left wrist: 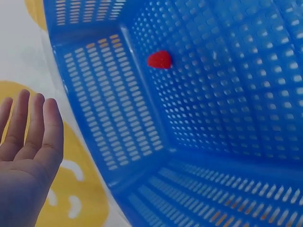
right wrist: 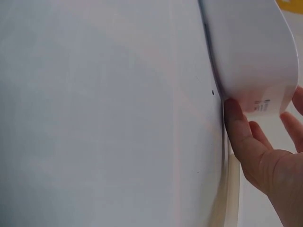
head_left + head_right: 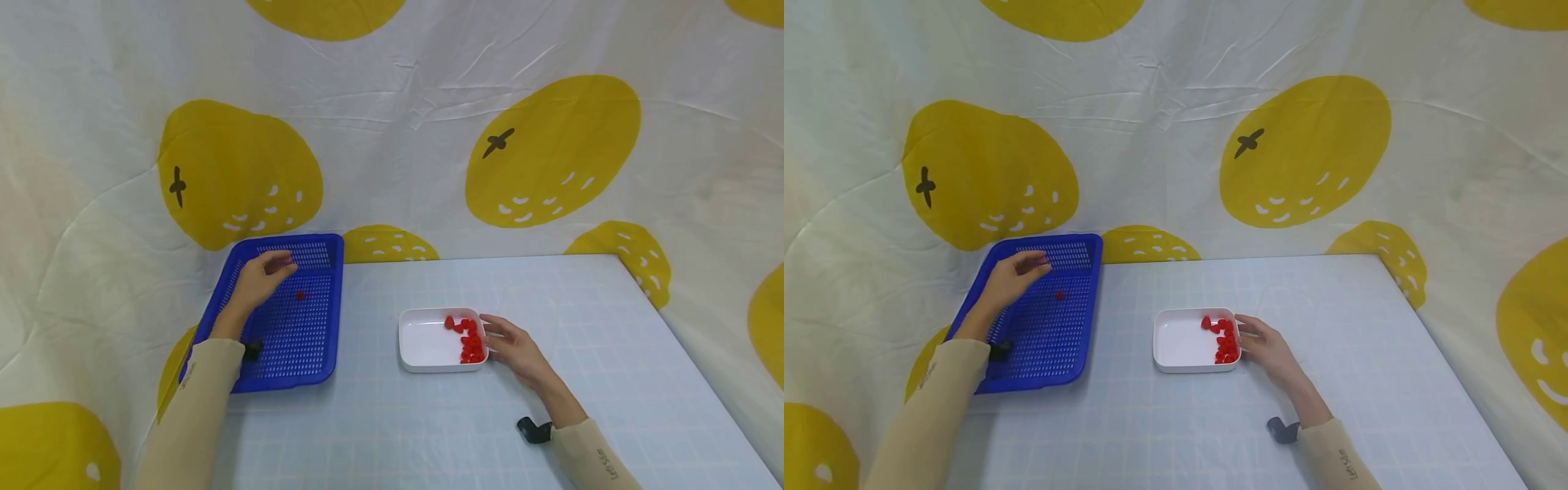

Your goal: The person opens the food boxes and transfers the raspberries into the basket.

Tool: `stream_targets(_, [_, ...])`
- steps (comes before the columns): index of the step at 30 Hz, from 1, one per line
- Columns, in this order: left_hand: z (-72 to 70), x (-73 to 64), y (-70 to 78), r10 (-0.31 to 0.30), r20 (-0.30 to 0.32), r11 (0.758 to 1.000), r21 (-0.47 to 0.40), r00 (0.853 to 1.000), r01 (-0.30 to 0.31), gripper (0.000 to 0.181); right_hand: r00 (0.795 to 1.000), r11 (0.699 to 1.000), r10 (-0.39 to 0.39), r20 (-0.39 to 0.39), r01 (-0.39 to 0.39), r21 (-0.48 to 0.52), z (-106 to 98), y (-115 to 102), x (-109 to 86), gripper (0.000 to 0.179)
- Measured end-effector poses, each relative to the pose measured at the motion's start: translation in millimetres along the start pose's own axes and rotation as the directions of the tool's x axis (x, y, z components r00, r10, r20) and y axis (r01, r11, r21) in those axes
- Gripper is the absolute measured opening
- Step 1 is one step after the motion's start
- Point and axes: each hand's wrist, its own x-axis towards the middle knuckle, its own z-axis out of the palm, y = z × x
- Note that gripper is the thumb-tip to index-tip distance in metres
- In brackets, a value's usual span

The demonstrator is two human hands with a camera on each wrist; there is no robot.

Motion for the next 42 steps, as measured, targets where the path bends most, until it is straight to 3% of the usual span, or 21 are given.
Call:
stream_targets(4, [5.0, -6.4, 19.6, 0.029, -0.012, 0.999, -0.045, 0.999, -0.03, 0.057, 1.0, 1.0, 0.003, 0.001, -0.003, 0.007, 0.4, -0.4, 0.5, 0.058])
stream_targets(10, [20.6, -16.1, 65.8, 0.133, 0.027, 0.987, -0.096, 0.991, -0.129, 0.056, 1.0, 1.0, -0.003, 0.022, 0.003, 0.019, -1.0, -1.2, 0.9, 0.056])
stream_targets(20, [70.1, -34.9, 137.2, 0.313, 0.059, 0.939, -0.172, 0.948, -0.299, 0.046, 1.0, 1.0, -0.001, 0.027, 0.0, 0.027, -0.9, 0.3, 0.4, 0.058])
stream_targets(24, [95.5, -42.1, 157.4, 0.354, 0.082, 0.926, -0.173, 0.932, -0.336, 0.041, 1.0, 1.0, -0.009, 0.022, 0.009, 0.019, -0.6, -0.1, 0.4, 0.058])
stream_targets(30, [145.3, -45.6, 161.8, 0.334, 0.184, 0.933, -0.203, 0.925, -0.297, 0.043, 1.0, 1.0, -0.017, 0.023, 0.017, 0.019, -1.5, 2.0, 2.4, 0.057])
stream_targets(37, [213.6, -39.0, 142.1, 0.257, 0.395, 0.957, -0.229, 0.882, -0.176, 0.036, 1.0, 1.0, -0.007, 0.01, 0.007, 0.02, -2.0, 0.9, 2.3, 0.056])
stream_targets(42, [246.3, -33.2, 127.4, 0.178, 0.471, 0.98, -0.16, 0.864, -0.114, 0.038, 1.0, 1.0, -0.009, 0.014, 0.009, 0.017, -2.1, -0.1, 1.7, 0.058])
